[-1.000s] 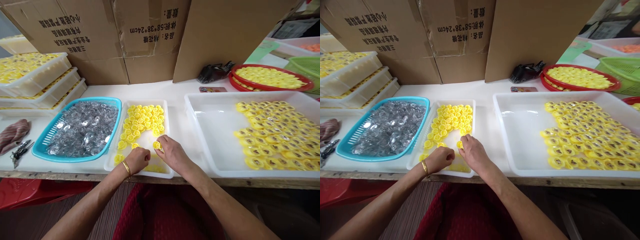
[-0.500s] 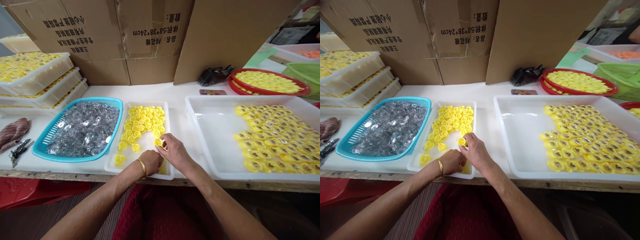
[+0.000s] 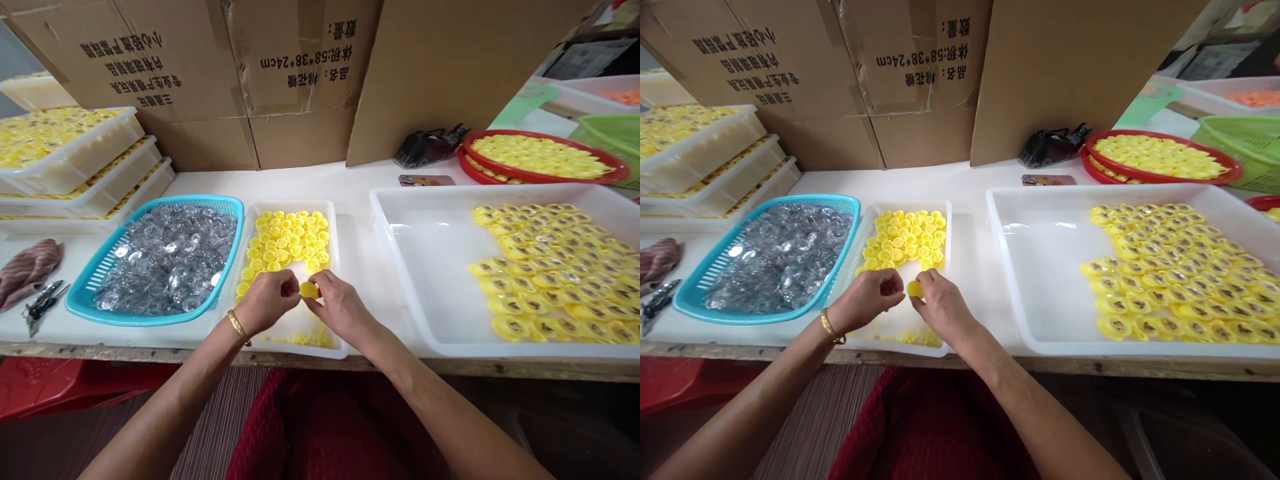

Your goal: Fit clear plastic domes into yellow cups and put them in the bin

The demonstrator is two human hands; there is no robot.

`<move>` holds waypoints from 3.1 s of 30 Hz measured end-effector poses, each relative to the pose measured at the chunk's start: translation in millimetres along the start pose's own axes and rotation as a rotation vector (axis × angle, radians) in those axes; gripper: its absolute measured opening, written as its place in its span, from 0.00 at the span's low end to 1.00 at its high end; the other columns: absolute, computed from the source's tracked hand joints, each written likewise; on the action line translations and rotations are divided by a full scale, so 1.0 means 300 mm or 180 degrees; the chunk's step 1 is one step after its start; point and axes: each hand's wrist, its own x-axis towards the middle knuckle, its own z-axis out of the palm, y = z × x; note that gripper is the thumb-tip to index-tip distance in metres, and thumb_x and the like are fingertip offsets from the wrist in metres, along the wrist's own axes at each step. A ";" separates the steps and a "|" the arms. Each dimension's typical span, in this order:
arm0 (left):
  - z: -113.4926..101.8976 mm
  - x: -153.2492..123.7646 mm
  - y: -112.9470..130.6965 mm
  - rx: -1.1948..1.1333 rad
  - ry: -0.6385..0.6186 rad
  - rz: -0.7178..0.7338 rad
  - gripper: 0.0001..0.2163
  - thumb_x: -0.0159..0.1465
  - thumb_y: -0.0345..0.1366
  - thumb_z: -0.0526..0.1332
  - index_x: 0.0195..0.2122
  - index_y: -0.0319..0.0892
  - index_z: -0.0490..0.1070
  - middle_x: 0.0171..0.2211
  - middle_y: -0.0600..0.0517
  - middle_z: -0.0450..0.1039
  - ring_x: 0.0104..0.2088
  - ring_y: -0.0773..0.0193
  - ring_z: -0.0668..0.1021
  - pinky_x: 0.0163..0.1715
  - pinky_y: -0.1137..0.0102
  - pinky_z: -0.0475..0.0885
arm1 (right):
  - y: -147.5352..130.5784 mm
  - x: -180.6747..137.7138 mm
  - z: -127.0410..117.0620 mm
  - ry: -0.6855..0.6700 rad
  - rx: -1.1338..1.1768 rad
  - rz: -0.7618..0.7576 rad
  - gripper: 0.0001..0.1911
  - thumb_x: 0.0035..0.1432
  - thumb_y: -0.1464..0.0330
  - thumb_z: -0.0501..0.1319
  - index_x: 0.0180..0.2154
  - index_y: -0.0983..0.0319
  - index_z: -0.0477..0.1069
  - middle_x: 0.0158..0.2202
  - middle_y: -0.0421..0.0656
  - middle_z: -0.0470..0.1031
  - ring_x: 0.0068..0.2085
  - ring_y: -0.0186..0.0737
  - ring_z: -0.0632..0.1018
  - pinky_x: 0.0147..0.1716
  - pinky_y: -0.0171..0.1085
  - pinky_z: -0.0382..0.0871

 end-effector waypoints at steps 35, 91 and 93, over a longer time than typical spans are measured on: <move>0.056 -0.105 -0.065 -0.2102 0.0782 -0.0500 0.12 0.57 0.37 0.62 0.40 0.37 0.75 0.34 0.48 0.77 0.28 0.64 0.80 0.31 0.71 0.75 | -0.099 -0.020 0.061 0.0209 0.2338 0.0965 0.10 0.54 0.66 0.62 0.40 0.60 0.69 0.35 0.43 0.76 0.32 0.37 0.78 0.30 0.36 0.74; 0.000 -0.035 -0.040 -0.0023 -0.0673 -0.0047 0.02 0.54 0.30 0.59 0.26 0.39 0.70 0.21 0.56 0.69 0.23 0.70 0.69 0.24 0.76 0.60 | -0.034 -0.019 0.046 0.0552 0.2377 0.1177 0.15 0.52 0.68 0.62 0.44 0.60 0.68 0.36 0.43 0.76 0.33 0.37 0.77 0.36 0.37 0.72; -0.047 -0.035 -0.010 -0.0160 -0.0223 -0.0013 0.03 0.55 0.31 0.60 0.25 0.39 0.69 0.20 0.57 0.67 0.22 0.70 0.68 0.24 0.75 0.60 | -0.041 -0.017 0.044 0.0516 0.2320 0.1115 0.14 0.52 0.68 0.62 0.43 0.60 0.69 0.37 0.44 0.76 0.34 0.38 0.77 0.36 0.37 0.73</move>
